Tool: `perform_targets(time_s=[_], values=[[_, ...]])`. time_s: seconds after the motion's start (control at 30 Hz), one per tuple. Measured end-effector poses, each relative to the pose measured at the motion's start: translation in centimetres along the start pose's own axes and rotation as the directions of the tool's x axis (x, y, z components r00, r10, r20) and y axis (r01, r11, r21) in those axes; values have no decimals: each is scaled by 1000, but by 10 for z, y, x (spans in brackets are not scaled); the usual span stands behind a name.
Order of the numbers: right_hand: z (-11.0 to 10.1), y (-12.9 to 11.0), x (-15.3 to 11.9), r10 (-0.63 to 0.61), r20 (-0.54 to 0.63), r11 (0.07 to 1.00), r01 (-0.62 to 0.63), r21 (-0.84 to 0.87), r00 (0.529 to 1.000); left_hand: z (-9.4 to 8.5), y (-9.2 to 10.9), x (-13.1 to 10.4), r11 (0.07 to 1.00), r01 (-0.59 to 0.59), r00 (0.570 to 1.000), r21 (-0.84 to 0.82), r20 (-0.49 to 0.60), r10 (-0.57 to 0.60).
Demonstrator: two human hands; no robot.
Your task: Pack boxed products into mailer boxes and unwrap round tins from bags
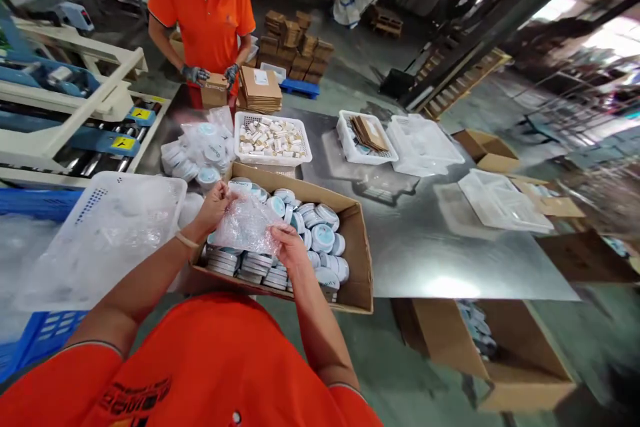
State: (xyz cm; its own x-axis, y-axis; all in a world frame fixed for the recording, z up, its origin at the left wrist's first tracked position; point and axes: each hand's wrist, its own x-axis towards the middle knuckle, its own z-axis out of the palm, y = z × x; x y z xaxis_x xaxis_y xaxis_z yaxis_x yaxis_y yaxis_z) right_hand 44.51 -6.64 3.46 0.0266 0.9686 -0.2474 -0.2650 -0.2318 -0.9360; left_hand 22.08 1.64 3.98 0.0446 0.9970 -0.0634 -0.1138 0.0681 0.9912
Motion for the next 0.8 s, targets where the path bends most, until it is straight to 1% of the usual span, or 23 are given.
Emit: perform_targets(time_s=[0.07,0.1,0.17,0.2,0.23,0.27,0.3,0.33,0.37,0.43,0.5,0.57,0.63,0.7,0.73,0.8], values=[[-5,-3,-4,2,-56,1000,-2,7,998,0,-5,0,993,-4,1000,114,-27,7],[-4,-4,-5,10,-79,1000,-9,12,997,1,-6,-4,987,-14,998,163,-52,22],[3,-2,-10,-4,-130,1000,3,-6,991,6,-7,-21,965,-73,992,253,-80,96],[9,1,-12,-11,-151,1000,8,-17,989,9,-7,-33,950,-112,990,292,-52,132],[17,6,-15,-11,-159,1000,8,-20,987,13,-9,-46,937,-144,989,317,11,148],[26,12,-17,-3,-154,1000,1,-14,988,17,-11,-59,928,-167,985,332,96,143],[35,18,-18,12,-140,1000,-12,2,990,22,-14,-71,924,-177,976,339,184,119],[42,25,-19,34,-124,999,-31,22,992,25,-17,-80,926,-167,965,338,249,83],[47,31,-20,63,-109,998,-59,37,992,27,-20,-87,933,-141,960,332,277,47],[49,40,-20,123,-77,992,-123,12,989,26,-25,-89,946,-94,965,309,260,11],[36,39,-19,163,-51,984,-166,-68,985,19,-24,-80,961,-74,969,265,249,6],[18,33,-18,162,-44,974,-167,-152,986,12,-19,-71,961,-112,954,254,298,33],[4,25,-18,139,-65,967,-149,-206,988,12,-12,-67,944,-173,924,282,377,57],[3,21,-18,123,-58,959,-133,-251,991,21,-7,-71,927,-194,902,320,430,41],[7,21,-18,121,-49,954,-129,-269,991,28,-7,-75,923,-186,901,337,433,23],[16,21,-20,130,-41,938,-137,-317,991,41,-10,-82,913,-159,917,376,400,-5]])
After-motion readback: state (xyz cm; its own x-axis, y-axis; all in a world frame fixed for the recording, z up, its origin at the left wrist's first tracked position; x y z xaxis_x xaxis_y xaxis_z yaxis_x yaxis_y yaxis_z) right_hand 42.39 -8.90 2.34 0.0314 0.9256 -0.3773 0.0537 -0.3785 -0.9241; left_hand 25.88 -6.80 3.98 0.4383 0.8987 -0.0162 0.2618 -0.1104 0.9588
